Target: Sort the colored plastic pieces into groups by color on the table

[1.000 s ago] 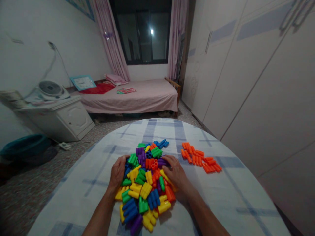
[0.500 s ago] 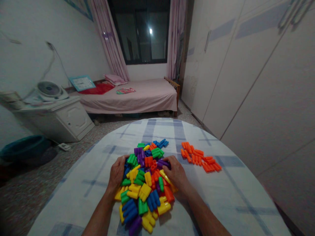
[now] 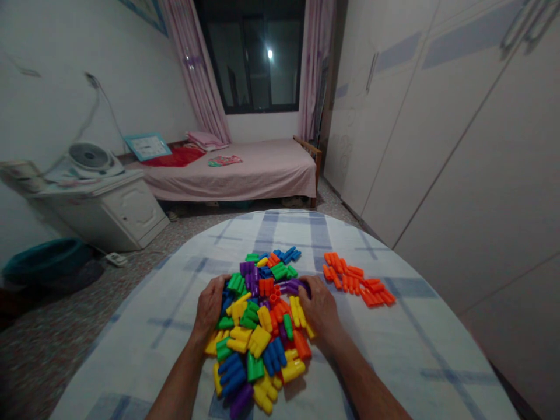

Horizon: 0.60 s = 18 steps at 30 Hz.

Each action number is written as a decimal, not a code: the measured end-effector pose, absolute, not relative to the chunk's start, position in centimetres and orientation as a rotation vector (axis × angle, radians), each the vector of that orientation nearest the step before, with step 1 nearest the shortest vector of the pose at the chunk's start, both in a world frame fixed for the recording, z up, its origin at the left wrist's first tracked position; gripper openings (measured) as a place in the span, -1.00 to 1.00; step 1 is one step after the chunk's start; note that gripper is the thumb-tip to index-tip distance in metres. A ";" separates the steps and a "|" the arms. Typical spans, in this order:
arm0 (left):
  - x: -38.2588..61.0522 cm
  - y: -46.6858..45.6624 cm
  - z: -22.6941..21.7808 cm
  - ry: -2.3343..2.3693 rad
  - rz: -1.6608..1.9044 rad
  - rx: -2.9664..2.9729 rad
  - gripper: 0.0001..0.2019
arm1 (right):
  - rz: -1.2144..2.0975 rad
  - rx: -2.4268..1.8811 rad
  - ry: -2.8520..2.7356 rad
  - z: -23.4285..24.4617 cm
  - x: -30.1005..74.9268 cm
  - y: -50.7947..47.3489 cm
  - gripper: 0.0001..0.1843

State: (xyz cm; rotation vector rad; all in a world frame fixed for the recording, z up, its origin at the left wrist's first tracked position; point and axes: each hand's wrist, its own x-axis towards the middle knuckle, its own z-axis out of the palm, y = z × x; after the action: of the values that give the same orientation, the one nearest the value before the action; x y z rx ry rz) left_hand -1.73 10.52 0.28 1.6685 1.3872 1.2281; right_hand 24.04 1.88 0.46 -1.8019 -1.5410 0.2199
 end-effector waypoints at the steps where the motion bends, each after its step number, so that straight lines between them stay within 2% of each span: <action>1: -1.7 10.5 0.2 1.387 1.225 1.665 -0.56 | 0.218 -1.801 -1.550 0.5 24.1 1.9 -0.72; 18: -1.9 10.8 -0.4 1.372 1.213 1.650 -0.57 | 0.265 -1.842 -1.571 0.4 24.5 2.1 -0.70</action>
State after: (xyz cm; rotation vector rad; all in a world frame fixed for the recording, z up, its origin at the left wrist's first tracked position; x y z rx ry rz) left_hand -1.90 10.78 -0.38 1.6496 1.3718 1.2132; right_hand 24.55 2.13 0.45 -1.8417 -1.5715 0.2647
